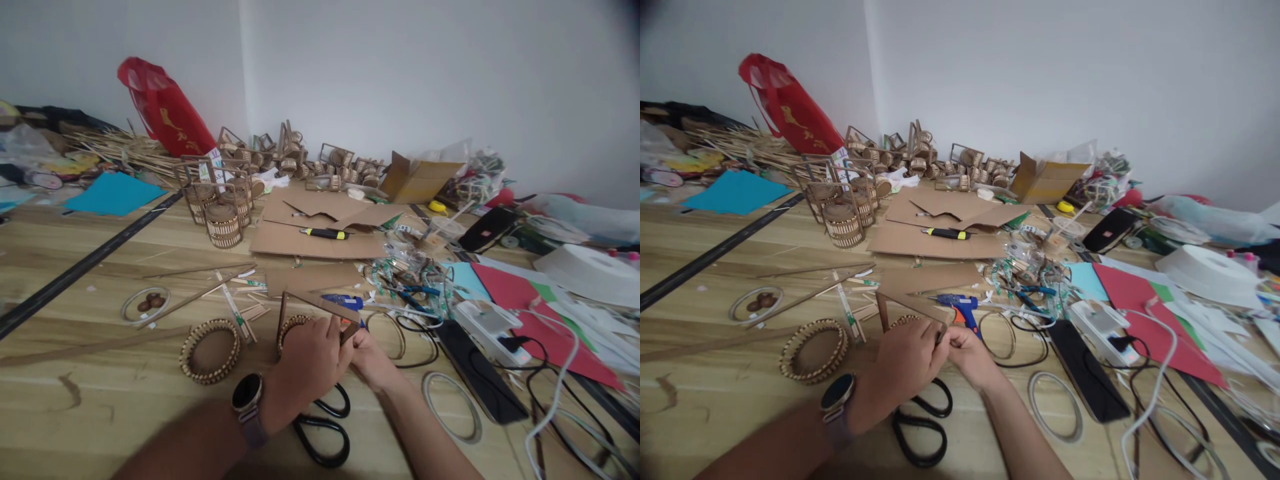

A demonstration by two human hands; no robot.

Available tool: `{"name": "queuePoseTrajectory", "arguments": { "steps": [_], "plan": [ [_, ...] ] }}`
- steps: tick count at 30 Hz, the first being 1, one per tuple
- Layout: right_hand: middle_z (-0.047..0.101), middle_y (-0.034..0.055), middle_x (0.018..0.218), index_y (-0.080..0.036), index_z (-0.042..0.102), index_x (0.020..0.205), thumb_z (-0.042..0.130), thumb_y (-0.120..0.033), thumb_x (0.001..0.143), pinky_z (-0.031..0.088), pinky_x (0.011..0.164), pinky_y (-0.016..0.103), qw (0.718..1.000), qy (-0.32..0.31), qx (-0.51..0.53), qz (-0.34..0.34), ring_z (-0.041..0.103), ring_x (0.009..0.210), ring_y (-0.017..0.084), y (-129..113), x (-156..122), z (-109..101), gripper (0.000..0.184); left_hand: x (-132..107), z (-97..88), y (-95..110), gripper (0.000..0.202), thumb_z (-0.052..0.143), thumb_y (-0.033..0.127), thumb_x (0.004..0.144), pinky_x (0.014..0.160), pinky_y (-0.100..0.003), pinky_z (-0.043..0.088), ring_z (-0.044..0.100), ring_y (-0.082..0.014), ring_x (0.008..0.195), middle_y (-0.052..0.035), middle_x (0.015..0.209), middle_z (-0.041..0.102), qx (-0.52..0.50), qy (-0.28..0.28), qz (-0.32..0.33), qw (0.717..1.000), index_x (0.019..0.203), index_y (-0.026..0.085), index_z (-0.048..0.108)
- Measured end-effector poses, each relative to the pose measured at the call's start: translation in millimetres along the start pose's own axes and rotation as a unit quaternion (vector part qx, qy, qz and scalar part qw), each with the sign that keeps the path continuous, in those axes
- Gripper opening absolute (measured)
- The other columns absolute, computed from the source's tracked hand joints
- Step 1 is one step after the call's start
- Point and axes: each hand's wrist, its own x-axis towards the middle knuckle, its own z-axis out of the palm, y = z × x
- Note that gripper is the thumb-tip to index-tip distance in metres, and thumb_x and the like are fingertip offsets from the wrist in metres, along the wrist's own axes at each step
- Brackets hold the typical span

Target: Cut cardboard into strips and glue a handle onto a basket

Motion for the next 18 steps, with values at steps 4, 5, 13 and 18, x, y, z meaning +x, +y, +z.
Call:
{"name": "queuePoseTrajectory", "arguments": {
  "steps": [4, 5, 13, 18],
  "plan": [
    [0.066, -0.0001, 0.067, -0.020, 0.068, 0.063, 0.086, -0.049, 0.071, 0.050, 0.073, 0.030, 1.000, 0.008, 0.005, -0.003, 0.057, 0.067, 0.016, 3, 0, -1, 0.035, 1, -2.0, 0, 0.020, 0.051, 0.026, 0.097, 0.056, -0.033, 0.052, 0.071, -0.0279, 0.070, -0.0108, 0.076, 0.070, 0.013, -0.004, 0.017, 1.000, 0.090, 0.015, 0.066],
    [0.066, -0.0003, 0.066, -0.020, 0.067, 0.062, 0.087, -0.048, 0.071, 0.050, 0.072, 0.030, 1.000, 0.009, 0.006, -0.002, 0.057, 0.066, 0.016, 4, 0, -2, 0.035, 1, -2.4, 0, 0.019, 0.052, 0.025, 0.097, 0.055, -0.033, 0.051, 0.071, -0.0280, 0.068, -0.0109, 0.075, 0.070, 0.018, -0.007, 0.019, 1.000, 0.090, 0.014, 0.066],
    [0.067, -0.0001, 0.068, -0.020, 0.071, 0.069, 0.086, -0.044, 0.073, 0.050, 0.078, 0.030, 1.000, -0.003, 0.016, -0.006, 0.060, 0.074, 0.017, 2, 0, -2, 0.029, 2, -0.5, -4, 0.022, 0.050, 0.031, 0.102, 0.063, -0.031, 0.049, 0.070, -0.0260, 0.077, -0.0105, 0.086, 0.073, -0.066, -0.029, 0.012, 0.997, 0.101, 0.015, 0.065],
    [0.069, 0.0010, 0.071, -0.019, 0.075, 0.076, 0.086, -0.047, 0.073, 0.052, 0.082, 0.035, 1.000, -0.026, 0.016, 0.003, 0.063, 0.075, 0.019, 2, 0, -7, 0.030, 10, -8.9, -17, 0.012, 0.066, 0.026, 0.094, 0.065, -0.024, 0.041, 0.063, -0.0170, 0.072, -0.0011, 0.081, 0.070, -0.258, -0.092, 0.028, 0.961, 0.087, 0.018, 0.063]
  ]
}}
